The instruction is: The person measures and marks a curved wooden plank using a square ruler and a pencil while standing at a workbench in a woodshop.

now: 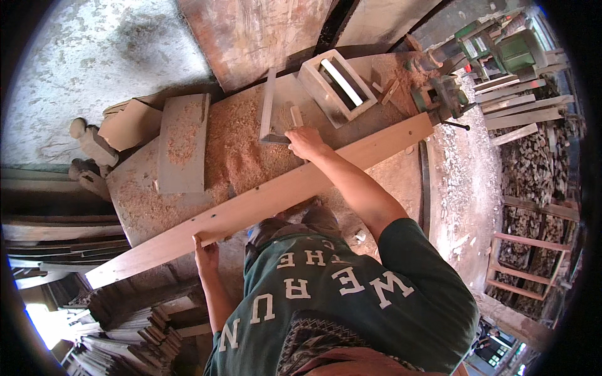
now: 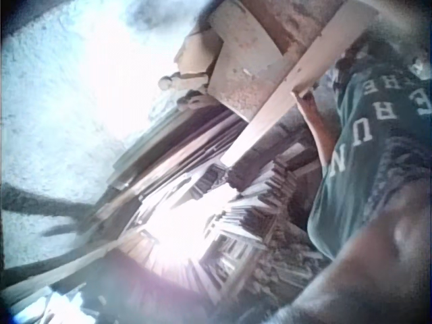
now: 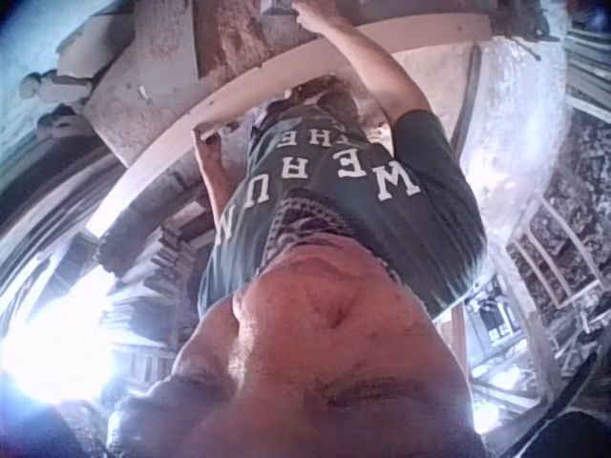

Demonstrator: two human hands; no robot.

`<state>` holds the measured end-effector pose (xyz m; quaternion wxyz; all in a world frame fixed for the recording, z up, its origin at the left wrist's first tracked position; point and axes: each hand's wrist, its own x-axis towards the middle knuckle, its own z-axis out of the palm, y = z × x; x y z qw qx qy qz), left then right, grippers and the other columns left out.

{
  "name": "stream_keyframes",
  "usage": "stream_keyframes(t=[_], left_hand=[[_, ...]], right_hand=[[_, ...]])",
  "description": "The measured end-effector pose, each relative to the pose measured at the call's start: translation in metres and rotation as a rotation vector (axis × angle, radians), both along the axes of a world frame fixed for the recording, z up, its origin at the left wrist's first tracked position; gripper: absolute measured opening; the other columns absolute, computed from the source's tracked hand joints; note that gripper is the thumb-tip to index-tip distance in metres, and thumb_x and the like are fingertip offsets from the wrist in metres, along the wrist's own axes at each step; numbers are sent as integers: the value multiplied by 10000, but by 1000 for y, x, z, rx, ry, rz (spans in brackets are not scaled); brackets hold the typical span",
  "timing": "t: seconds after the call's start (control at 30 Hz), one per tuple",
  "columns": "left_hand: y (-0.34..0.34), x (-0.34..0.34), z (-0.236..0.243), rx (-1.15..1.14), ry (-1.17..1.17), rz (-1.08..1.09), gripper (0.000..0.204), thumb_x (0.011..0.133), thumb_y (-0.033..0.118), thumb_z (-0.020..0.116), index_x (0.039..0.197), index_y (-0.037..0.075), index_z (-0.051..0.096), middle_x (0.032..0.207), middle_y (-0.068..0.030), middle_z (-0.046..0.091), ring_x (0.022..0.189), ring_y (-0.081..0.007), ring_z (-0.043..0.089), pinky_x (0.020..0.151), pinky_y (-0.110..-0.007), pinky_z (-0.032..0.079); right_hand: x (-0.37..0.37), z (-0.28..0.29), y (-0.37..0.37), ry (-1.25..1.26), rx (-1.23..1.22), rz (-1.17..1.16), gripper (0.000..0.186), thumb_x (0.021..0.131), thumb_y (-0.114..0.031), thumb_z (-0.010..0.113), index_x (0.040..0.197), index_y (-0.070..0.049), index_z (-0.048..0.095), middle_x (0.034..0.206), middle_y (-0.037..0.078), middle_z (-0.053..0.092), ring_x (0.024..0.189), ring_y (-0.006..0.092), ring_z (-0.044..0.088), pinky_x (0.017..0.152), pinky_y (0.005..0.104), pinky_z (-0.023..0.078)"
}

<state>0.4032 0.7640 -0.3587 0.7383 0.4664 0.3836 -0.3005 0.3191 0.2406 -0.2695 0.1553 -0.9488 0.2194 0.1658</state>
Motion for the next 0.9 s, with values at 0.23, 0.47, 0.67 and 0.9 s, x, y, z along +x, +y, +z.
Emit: stream_keyframes(t=[0.23, 0.47, 0.67, 0.9], left_hand=[[6, -10, -13, -108, -52, 72, 674, 936, 508, 744, 1372, 36, 541, 1340, -134, 549, 1205, -247, 565, 1034, -368, 503], [5, -12, -16, -63, -61, 38, 690, 911, 531, 762, 1375, 65, 552, 1327, -117, 575, 1169, -239, 593, 978, -365, 544], [-14, -12, 2, 45, -96, 46, 623, 946, 539, 717, 1355, 92, 573, 1299, -76, 608, 1136, -225, 606, 919, -365, 541], [-33, -23, 16, 118, -215, 71, 534, 972, 509, 696, 1271, 76, 606, 1164, -71, 628, 1057, -214, 606, 814, -352, 546]], right_hand=[[-97, 66, -56, -307, -216, -102, 410, 941, -283, 712, 1311, -127, 625, 1032, 139, 736, 962, 349, 709, 963, 504, 521], [-200, 67, -182, 4, -334, -562, 407, 966, -355, 666, 1356, -242, 650, 996, 149, 752, 1017, 378, 698, 946, 483, 548], [-238, 24, -290, 54, -347, -604, 442, 935, -305, 702, 1368, -239, 643, 1162, 165, 726, 1129, 394, 663, 977, 482, 539], [-160, 39, -280, -306, -207, -493, 433, 932, -275, 710, 1332, -132, 628, 1248, 188, 684, 1256, 391, 586, 1062, 458, 478]])
